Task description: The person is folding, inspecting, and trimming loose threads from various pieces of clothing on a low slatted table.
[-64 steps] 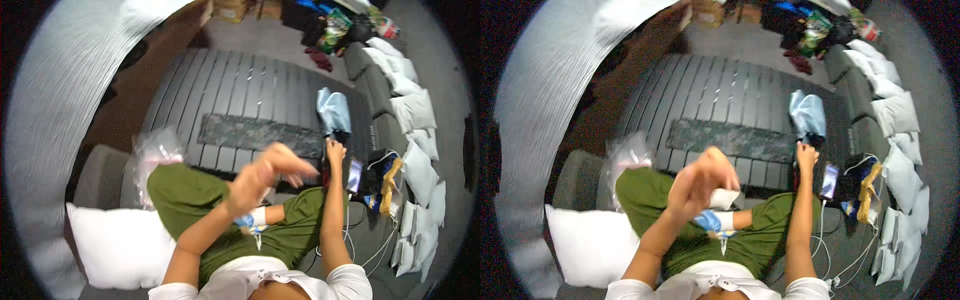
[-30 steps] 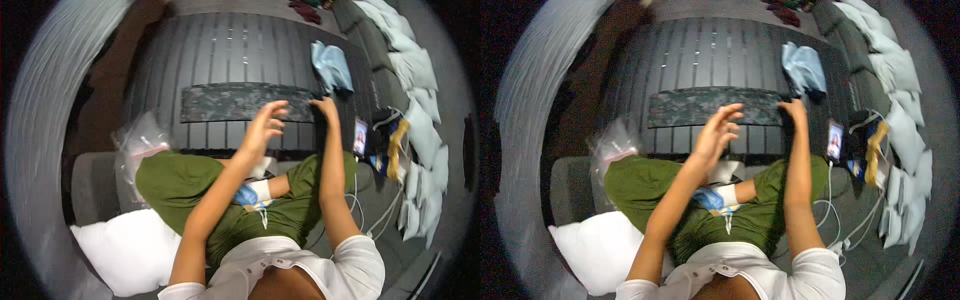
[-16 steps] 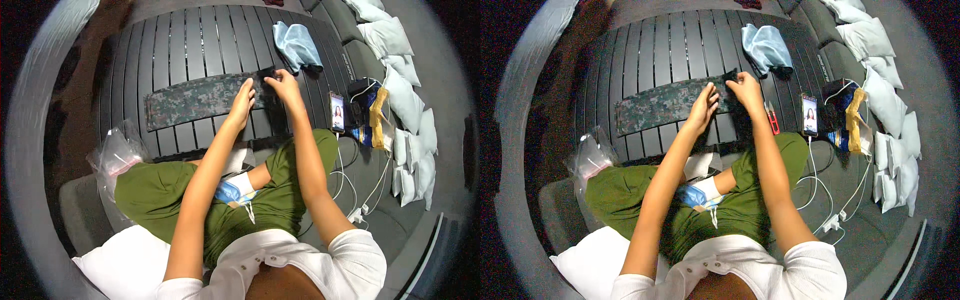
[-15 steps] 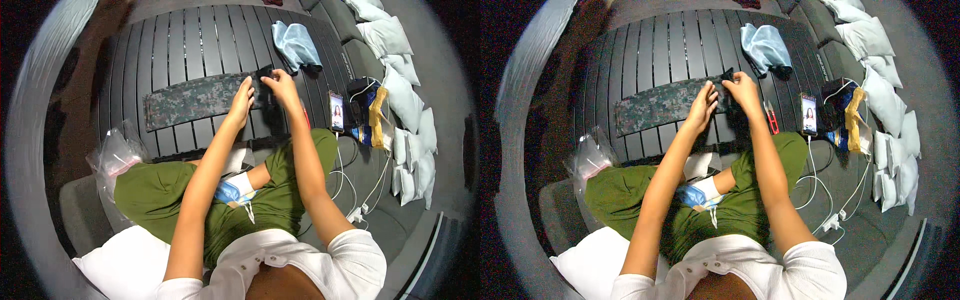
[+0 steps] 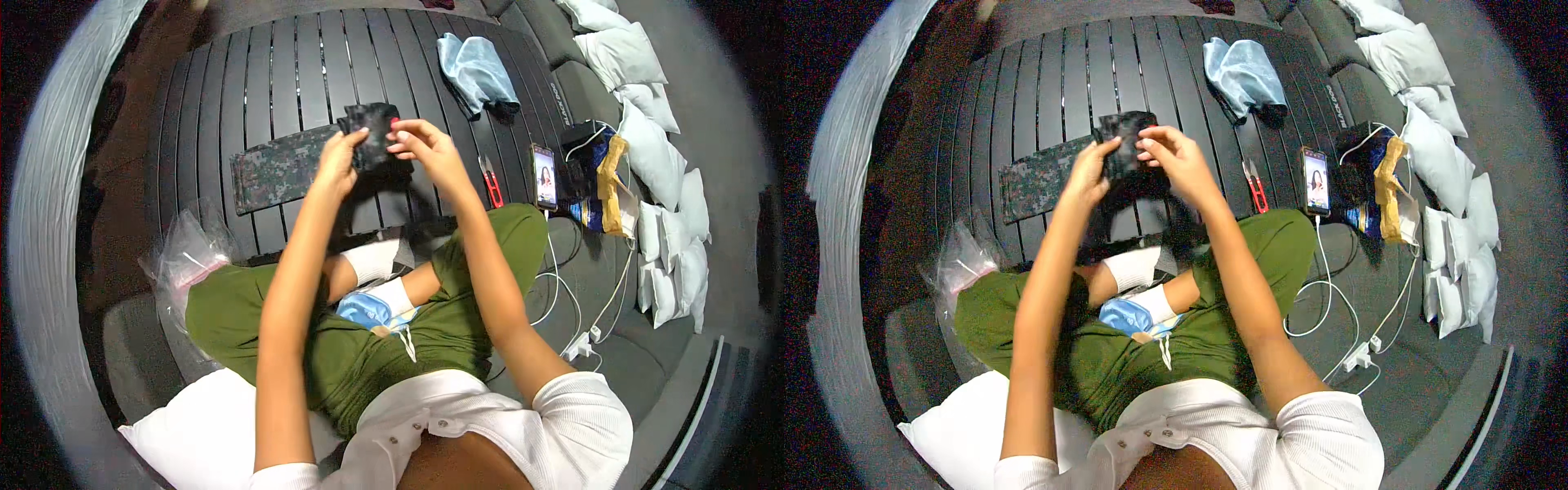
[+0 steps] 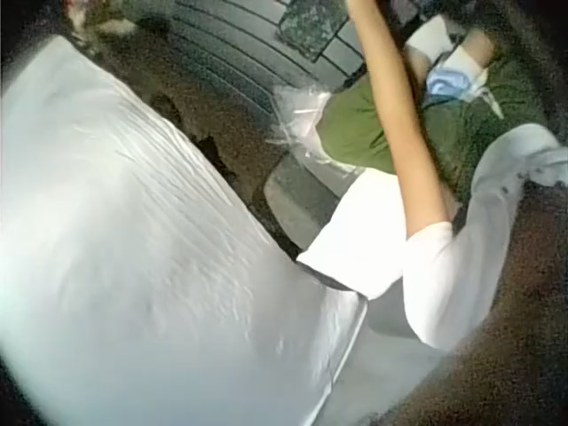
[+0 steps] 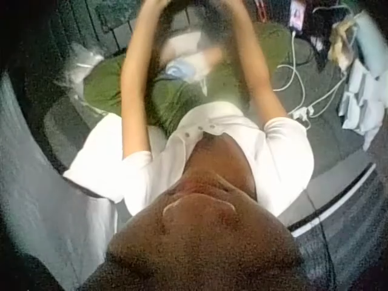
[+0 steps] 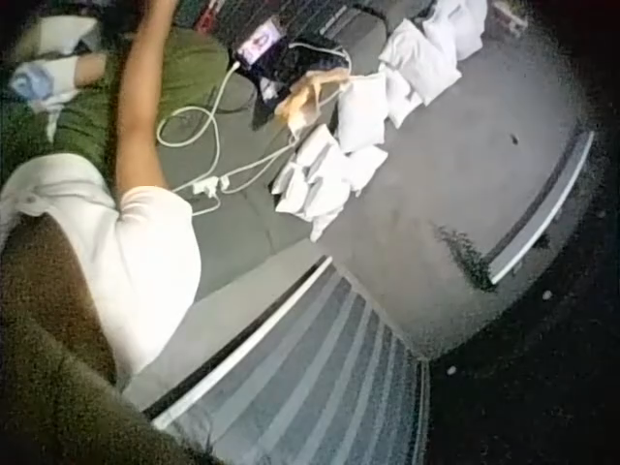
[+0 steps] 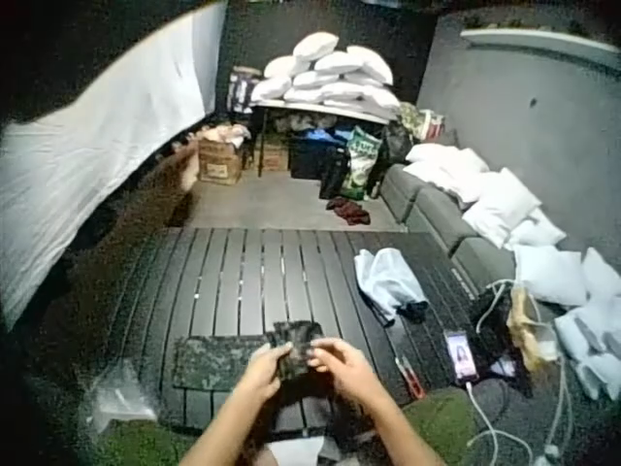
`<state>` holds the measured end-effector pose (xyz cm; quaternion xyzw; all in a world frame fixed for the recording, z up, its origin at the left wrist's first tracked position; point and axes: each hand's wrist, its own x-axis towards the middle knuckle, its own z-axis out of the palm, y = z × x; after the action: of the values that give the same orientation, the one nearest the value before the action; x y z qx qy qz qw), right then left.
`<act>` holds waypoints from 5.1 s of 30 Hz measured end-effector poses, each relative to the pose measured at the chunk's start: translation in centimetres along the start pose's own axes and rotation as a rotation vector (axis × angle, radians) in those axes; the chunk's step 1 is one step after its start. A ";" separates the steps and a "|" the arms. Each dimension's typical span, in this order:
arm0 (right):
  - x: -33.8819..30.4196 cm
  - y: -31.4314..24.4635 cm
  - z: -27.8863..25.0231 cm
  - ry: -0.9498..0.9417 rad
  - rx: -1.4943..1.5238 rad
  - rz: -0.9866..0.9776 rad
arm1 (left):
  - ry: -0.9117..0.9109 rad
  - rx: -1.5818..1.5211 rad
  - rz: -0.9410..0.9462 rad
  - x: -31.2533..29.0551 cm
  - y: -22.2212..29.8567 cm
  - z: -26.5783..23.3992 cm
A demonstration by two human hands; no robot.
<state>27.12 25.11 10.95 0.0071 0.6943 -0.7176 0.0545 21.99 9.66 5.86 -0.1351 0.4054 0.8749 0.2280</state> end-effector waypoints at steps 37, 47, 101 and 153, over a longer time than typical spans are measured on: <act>-6.2 7.5 -9.9 0.273 -0.100 0.227 | 0.690 1.328 0.386 -1.5 6.5 -17.2; -6.2 6.9 -9.1 0.211 -0.237 0.228 | 0.583 0.849 0.309 -2.2 7.1 -17.5; -5.8 6.5 -7.5 0.183 -0.464 0.110 | 0.769 1.199 0.601 -4.2 6.5 -16.1; -7.4 6.7 -0.7 -0.384 -1.386 -0.479 | -0.724 2.036 0.905 -7.9 -0.2 -7.3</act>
<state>34.99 26.15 4.92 -0.3049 0.9473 -0.0979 0.0089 29.23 1.86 4.45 0.5234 0.8413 0.1350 0.0009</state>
